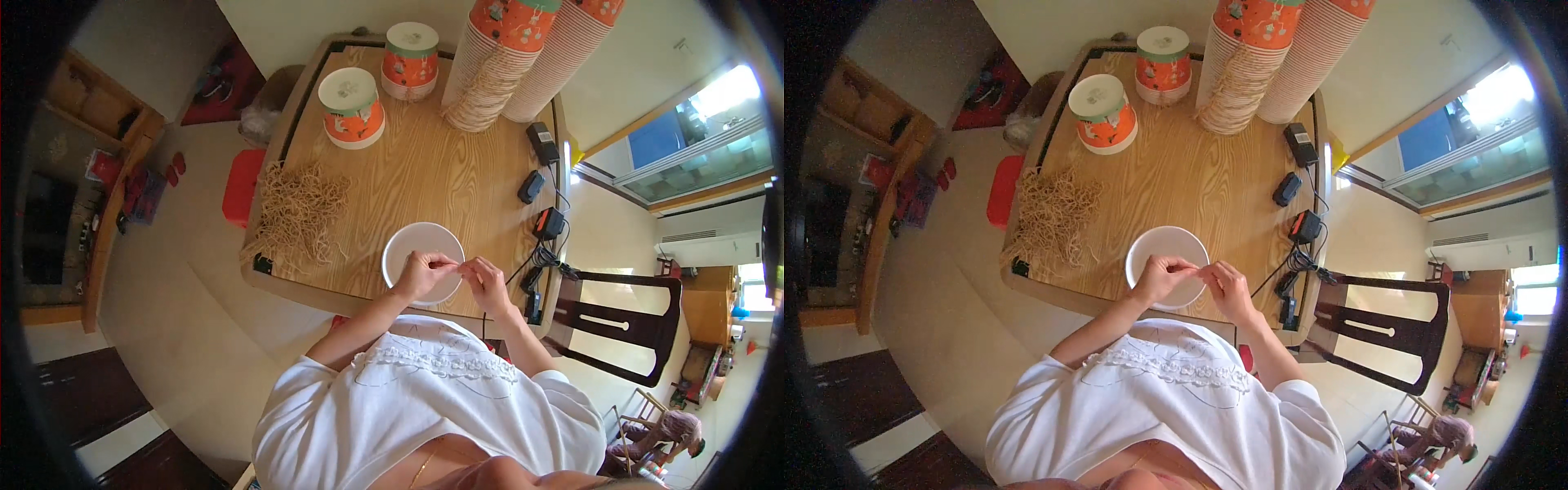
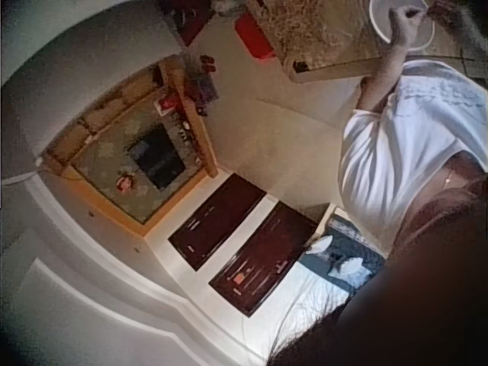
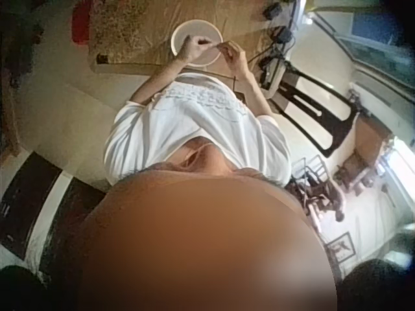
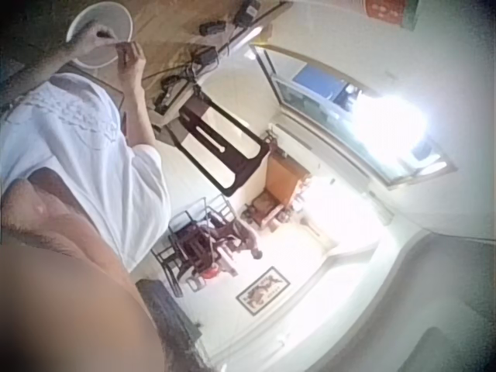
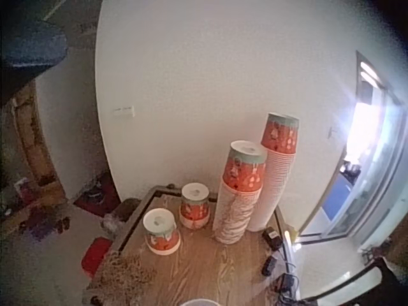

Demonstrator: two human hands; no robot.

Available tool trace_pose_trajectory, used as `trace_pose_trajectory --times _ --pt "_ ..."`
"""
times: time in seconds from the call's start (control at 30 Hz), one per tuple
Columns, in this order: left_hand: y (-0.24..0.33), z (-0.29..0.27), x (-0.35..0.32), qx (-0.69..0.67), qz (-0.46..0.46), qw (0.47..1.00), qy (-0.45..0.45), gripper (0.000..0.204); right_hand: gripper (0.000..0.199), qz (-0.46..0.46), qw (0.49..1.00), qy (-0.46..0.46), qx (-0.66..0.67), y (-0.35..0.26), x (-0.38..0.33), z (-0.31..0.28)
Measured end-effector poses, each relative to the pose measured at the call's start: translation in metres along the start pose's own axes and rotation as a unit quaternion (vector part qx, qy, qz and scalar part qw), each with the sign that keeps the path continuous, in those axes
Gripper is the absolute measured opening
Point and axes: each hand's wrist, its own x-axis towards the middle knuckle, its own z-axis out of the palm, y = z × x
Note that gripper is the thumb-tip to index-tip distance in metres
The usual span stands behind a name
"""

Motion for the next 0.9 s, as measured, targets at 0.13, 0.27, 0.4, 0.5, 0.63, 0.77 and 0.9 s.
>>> trace_pose_trajectory --times 0.13,0.27,0.4,0.5,0.63,0.77,0.9 --pt "0.002 0.005 -0.001 0.103 0.075 0.992 0.012 0.008 0.013 0.041 0.999 -0.008 0.001 0.015 -0.006 0.004" --pt "-0.013 0.002 0.001 0.257 0.134 0.957 -0.009 0.007 0.016 0.159 0.987 0.005 0.032 0.018 -0.009 0.001" --pt "-0.029 0.005 0.002 0.305 0.139 0.942 -0.024 0.008 0.012 0.151 0.988 0.004 -0.013 0.050 -0.022 0.001" --pt "-0.031 0.007 0.002 0.323 0.148 0.935 -0.017 0.009 0.009 0.125 0.992 0.001 -0.013 0.056 -0.027 0.003" --pt "-0.030 0.007 0.004 0.328 0.135 0.935 -0.017 0.008 0.007 0.129 0.990 -0.032 -0.057 0.044 -0.024 0.002" --pt "-0.024 0.008 0.004 0.320 0.129 0.938 -0.020 0.008 0.006 0.138 0.987 -0.049 -0.061 0.043 -0.023 0.001" --pt "-0.026 0.008 0.005 0.329 0.138 0.934 -0.018 0.008 0.007 0.131 0.989 -0.049 -0.055 0.039 -0.022 0.000"
